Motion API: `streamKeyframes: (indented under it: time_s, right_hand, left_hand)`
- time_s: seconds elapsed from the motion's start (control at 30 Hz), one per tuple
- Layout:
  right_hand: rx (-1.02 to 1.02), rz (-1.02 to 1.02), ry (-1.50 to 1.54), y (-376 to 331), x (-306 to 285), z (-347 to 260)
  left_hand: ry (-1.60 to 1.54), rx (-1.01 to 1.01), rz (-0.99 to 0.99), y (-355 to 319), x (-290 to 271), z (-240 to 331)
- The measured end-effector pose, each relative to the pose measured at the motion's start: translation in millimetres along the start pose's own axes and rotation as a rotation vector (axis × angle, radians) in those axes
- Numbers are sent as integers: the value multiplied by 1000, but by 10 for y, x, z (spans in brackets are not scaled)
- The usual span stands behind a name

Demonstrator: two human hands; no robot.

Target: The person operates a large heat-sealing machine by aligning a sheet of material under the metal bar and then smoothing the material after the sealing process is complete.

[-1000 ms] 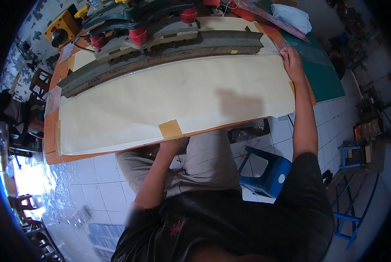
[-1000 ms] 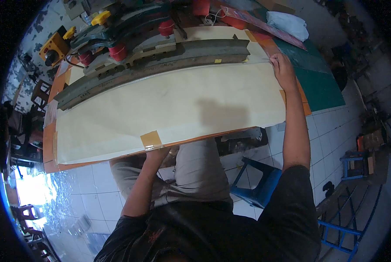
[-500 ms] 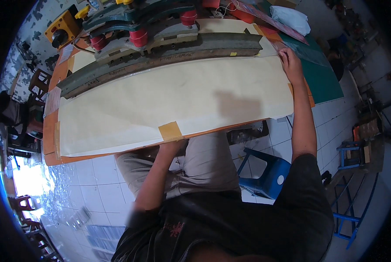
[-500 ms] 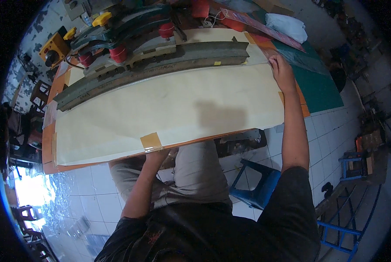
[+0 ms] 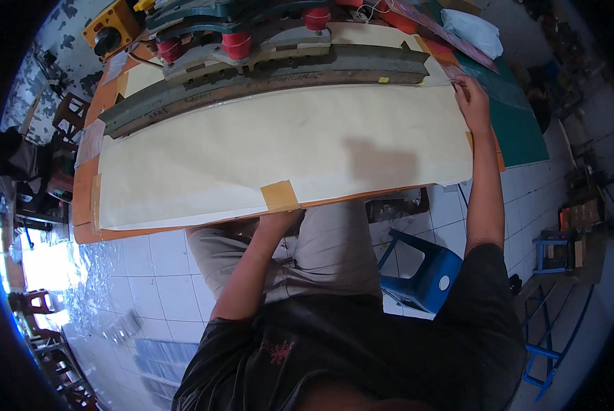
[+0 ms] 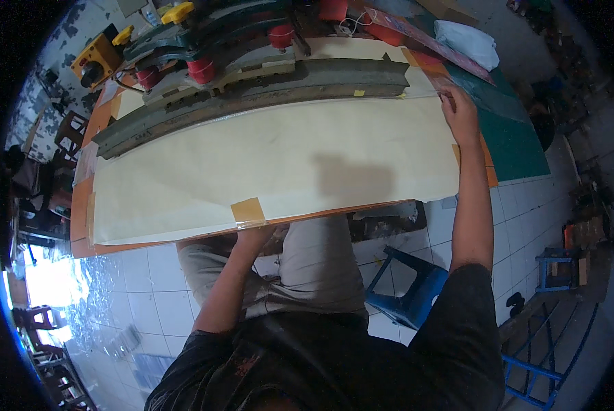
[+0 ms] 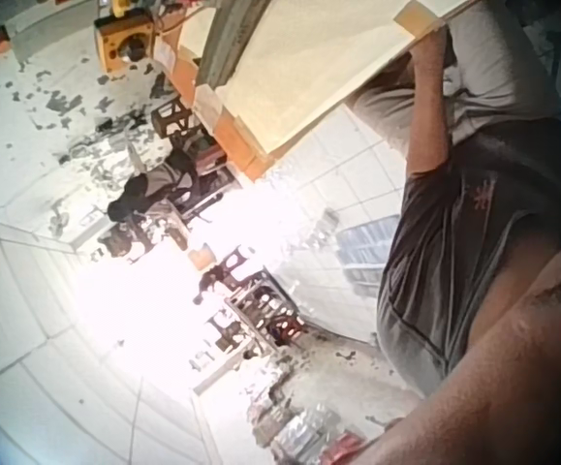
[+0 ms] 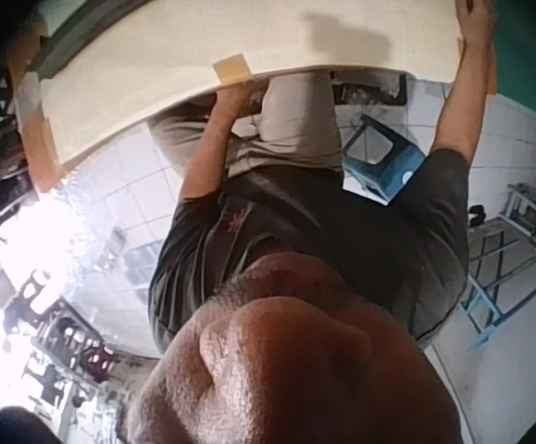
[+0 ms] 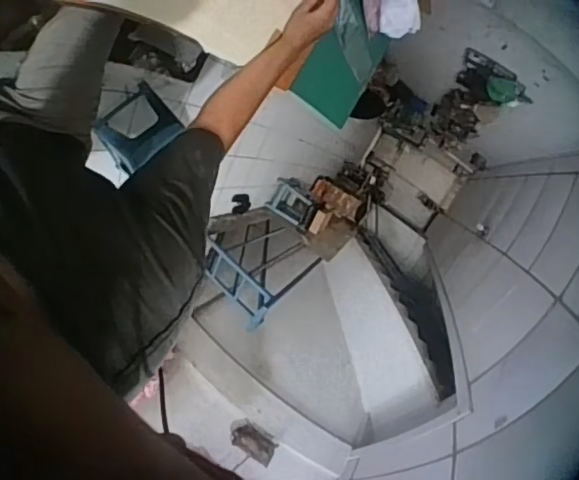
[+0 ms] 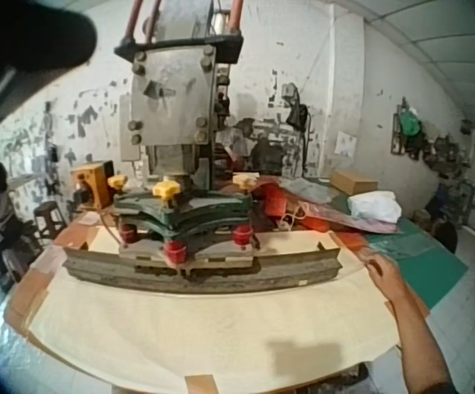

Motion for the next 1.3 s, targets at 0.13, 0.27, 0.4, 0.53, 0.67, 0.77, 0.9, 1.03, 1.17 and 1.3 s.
streamKeyframes:
  time_s: [0.13,0.27,0.4,0.53,0.67,0.77,0.9,1.03,1.17,1.3]
  right_hand:
    - [52,0,26,5,2,29]
    - [68,-27,3,7,4,44]
    - [12,-9,-21,19,-9,16]
    - [-96,53,-41,0,-44,-60]
    - [-73,16,8,-7,-24,-51]
    - [-93,-12,-30,-4,-23,-101]
    - [-134,-32,-54,-13,-38,-198]
    - [-152,-51,-78,-14,-9,-250]
    - [-140,-74,-73,-16,15,-222]
    - [-121,-99,-71,-3,27,-171]
  left_hand:
    - [8,-34,-53,-5,50,-34]
    - [15,111,189,4,-133,81]
    - [74,122,178,5,-101,85]
    - [57,102,154,-4,-75,62]
    - [31,157,227,-24,-131,99]
    - [81,142,191,-8,-102,93]
    - [107,139,159,2,-108,106]
    - [84,155,163,29,-130,122]
    - [80,168,205,31,-160,138]
    - [90,173,204,9,-140,142]
Point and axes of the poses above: each hand's wrist, its own y-axis towards the middle knuckle, its own x-axis out of the palm, z = x × y, the point moved 9 cm from there along y, towards the middle knuckle, and after that the axes turned 7 degrees about x, right-handed, at the moved point
